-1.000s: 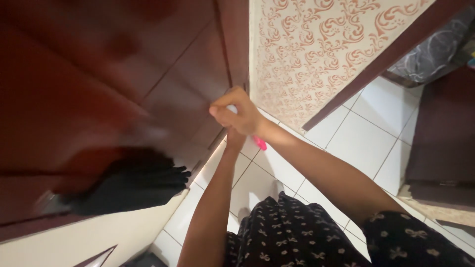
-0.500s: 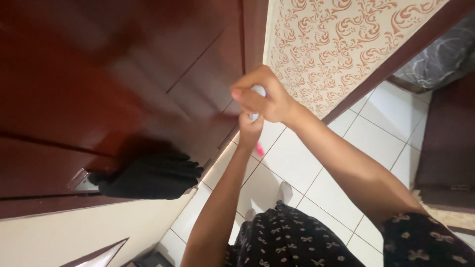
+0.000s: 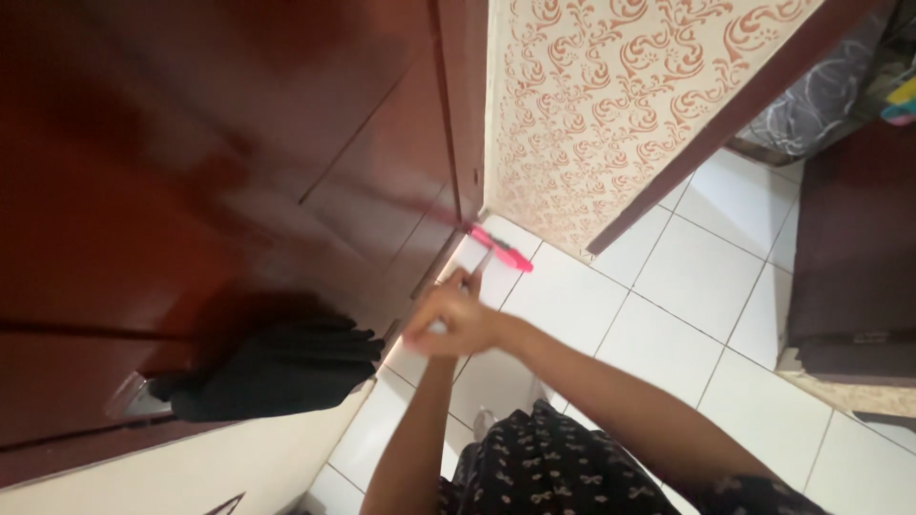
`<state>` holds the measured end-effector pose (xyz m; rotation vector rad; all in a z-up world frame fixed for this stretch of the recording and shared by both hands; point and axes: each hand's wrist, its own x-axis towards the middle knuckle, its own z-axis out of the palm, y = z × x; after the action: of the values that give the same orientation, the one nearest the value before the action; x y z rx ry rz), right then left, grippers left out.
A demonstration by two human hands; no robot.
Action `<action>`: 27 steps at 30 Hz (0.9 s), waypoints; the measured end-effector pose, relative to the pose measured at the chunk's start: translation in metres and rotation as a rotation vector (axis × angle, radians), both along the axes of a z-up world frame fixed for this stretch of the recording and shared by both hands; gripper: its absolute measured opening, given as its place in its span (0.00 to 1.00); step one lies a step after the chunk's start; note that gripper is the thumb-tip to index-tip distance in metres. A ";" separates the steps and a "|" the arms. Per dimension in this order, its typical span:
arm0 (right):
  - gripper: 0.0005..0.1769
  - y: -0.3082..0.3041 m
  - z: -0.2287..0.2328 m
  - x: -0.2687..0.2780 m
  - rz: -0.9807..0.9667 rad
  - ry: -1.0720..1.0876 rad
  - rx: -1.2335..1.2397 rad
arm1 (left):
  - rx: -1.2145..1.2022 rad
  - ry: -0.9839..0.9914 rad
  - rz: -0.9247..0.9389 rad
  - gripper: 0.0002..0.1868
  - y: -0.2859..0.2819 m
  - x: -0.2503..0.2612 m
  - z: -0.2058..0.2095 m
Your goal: Sweeping the tiled floor using a pink broom.
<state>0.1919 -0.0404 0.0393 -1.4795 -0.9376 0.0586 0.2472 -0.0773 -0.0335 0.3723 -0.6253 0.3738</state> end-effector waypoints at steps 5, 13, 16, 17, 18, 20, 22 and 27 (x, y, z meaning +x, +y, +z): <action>0.14 -0.007 0.052 -0.011 0.147 0.093 -0.065 | -0.285 -0.093 -0.011 0.15 -0.003 -0.004 -0.013; 0.21 -0.075 0.112 0.032 0.049 -0.037 -0.119 | -0.736 -0.240 -0.042 0.21 -0.020 0.013 -0.095; 0.22 -0.088 0.068 0.044 0.005 -0.054 -0.160 | 0.102 0.965 -0.611 0.16 0.021 0.022 -0.179; 0.23 -0.089 0.043 0.048 -0.076 0.008 -0.155 | 0.278 0.925 -0.528 0.13 0.028 0.021 -0.165; 0.25 -0.091 0.018 0.052 -0.156 0.070 -0.149 | 0.452 0.880 -0.441 0.11 0.030 0.022 -0.148; 0.14 -0.076 -0.021 0.044 -0.142 0.102 -0.091 | 0.798 0.782 -0.266 0.10 0.048 0.009 -0.143; 0.09 -0.055 -0.031 0.035 -0.121 0.124 -0.028 | 1.134 0.655 -0.069 0.13 0.070 -0.001 -0.137; 0.15 0.006 -0.012 -0.003 0.006 0.065 -0.072 | 1.460 0.519 0.175 0.17 0.093 -0.038 -0.072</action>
<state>0.1892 -0.0344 0.0272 -1.5323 -0.8954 0.1456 0.2088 0.0160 -0.1050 1.8607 -0.2489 -0.0947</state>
